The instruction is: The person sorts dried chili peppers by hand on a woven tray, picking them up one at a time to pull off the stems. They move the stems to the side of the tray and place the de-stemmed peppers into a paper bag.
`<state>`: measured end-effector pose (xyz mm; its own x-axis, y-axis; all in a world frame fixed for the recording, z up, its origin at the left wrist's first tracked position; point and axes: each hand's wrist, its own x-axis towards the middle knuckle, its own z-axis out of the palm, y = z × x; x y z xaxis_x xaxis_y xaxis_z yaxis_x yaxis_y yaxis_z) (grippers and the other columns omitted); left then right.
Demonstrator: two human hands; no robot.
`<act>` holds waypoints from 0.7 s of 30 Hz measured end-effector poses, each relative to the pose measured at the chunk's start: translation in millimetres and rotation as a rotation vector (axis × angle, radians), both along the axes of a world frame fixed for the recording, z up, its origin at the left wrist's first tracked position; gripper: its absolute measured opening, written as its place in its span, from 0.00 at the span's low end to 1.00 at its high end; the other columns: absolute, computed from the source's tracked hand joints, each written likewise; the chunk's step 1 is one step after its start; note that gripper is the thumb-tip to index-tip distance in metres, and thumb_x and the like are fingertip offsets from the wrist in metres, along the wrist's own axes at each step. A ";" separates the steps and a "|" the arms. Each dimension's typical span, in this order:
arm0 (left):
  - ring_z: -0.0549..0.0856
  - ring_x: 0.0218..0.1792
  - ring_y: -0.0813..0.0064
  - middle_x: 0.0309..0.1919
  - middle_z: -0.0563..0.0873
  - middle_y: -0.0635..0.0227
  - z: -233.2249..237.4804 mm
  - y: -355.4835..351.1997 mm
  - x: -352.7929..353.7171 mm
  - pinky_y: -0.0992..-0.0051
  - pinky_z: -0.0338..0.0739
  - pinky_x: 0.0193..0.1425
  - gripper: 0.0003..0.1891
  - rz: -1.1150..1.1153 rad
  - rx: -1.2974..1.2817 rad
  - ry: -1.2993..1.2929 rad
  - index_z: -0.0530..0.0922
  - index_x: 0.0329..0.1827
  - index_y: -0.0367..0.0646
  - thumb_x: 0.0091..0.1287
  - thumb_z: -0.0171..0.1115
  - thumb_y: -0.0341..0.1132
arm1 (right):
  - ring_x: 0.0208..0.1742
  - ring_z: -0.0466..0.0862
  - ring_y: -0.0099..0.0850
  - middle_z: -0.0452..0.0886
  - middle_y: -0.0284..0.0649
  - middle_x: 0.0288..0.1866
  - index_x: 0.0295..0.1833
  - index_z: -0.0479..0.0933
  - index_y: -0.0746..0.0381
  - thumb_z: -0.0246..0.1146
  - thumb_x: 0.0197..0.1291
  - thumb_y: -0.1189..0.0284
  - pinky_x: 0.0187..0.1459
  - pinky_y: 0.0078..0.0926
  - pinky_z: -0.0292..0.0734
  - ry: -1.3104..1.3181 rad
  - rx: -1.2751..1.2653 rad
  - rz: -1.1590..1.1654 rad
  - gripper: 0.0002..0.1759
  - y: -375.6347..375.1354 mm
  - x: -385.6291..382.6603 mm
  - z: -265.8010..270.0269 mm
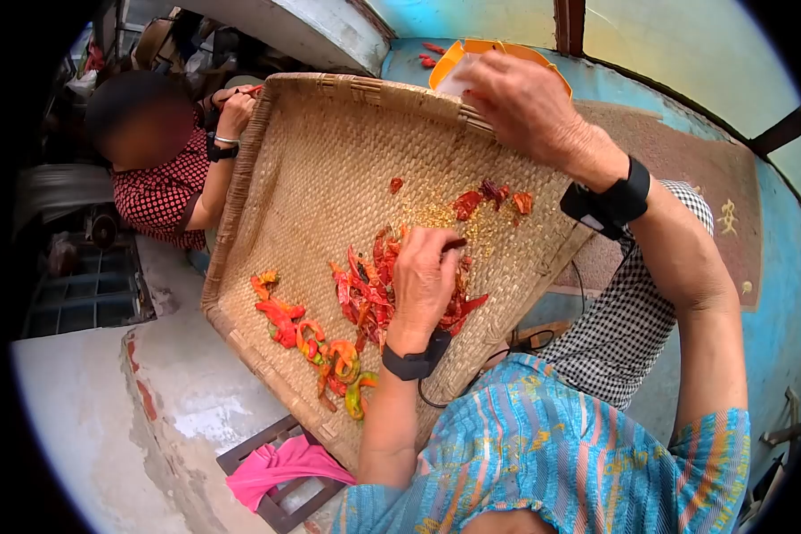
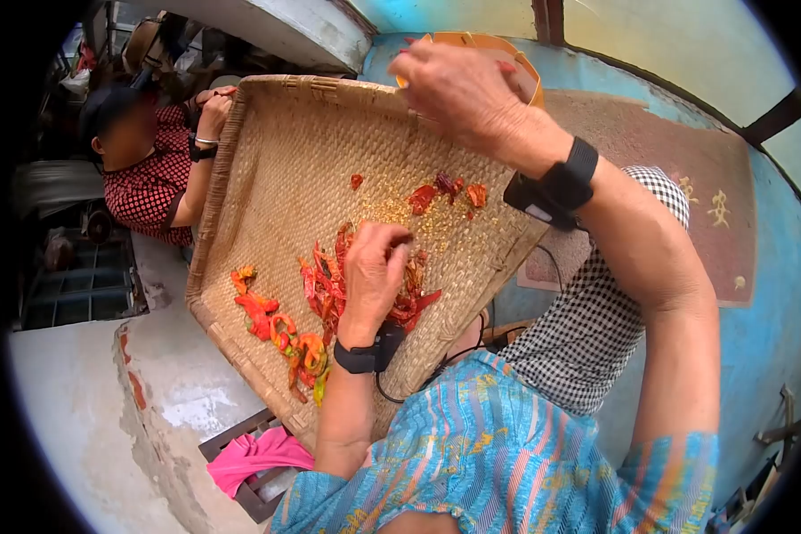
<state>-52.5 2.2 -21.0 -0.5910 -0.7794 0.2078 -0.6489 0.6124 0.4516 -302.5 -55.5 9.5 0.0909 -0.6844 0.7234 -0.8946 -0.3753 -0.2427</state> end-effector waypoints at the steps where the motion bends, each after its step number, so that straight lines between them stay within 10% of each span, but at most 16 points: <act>1: 0.82 0.36 0.66 0.35 0.81 0.64 0.7 -2.8 1.5 0.71 0.78 0.43 0.12 0.006 0.002 -0.003 0.78 0.47 0.40 0.60 0.64 0.22 | 0.35 0.82 0.33 0.80 0.41 0.38 0.47 0.78 0.62 0.61 0.64 0.72 0.36 0.30 0.81 -0.070 0.238 0.197 0.08 4.8 10.5 -6.2; 4: 0.79 0.33 0.86 0.34 0.82 0.74 12.9 -9.7 -1.7 0.82 0.76 0.41 0.05 0.261 0.412 0.613 0.79 0.41 0.39 0.67 0.64 0.29 | 0.38 0.86 0.38 0.84 0.49 0.38 0.51 0.80 0.66 0.66 0.61 0.67 0.42 0.34 0.82 -0.306 0.580 0.701 0.17 25.0 39.7 -22.1; 7: 0.79 0.34 0.86 0.35 0.82 0.73 24.0 -11.0 -3.5 0.82 0.76 0.41 0.06 0.226 0.568 0.795 0.78 0.43 0.38 0.68 0.64 0.30 | 0.38 0.86 0.41 0.85 0.48 0.38 0.50 0.79 0.67 0.69 0.57 0.64 0.40 0.36 0.81 -0.413 0.727 0.779 0.20 36.7 52.6 -10.8; 17: 0.81 0.39 0.82 0.41 0.82 0.70 26.5 -2.3 12.5 0.80 0.78 0.47 0.12 0.186 0.690 0.807 0.76 0.52 0.38 0.68 0.64 0.31 | 0.30 0.84 0.43 0.81 0.46 0.27 0.43 0.77 0.64 0.66 0.59 0.67 0.33 0.38 0.78 -0.168 0.467 0.633 0.12 38.9 57.4 -9.4; 21: 0.82 0.44 0.73 0.44 0.82 0.64 43.0 19.4 40.7 0.74 0.78 0.51 0.23 0.280 0.526 0.326 0.74 0.59 0.39 0.62 0.70 0.33 | 0.26 0.82 0.35 0.79 0.39 0.28 0.39 0.73 0.62 0.63 0.63 0.70 0.27 0.32 0.77 -0.077 -0.049 0.261 0.08 18.3 24.1 19.1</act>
<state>-11.9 21.6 22.0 -0.3234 -0.9402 -0.1074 -0.5312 0.0864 0.8428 -278.5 -37.2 28.5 0.2031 -0.6094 0.7664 -0.7458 -0.6034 -0.2822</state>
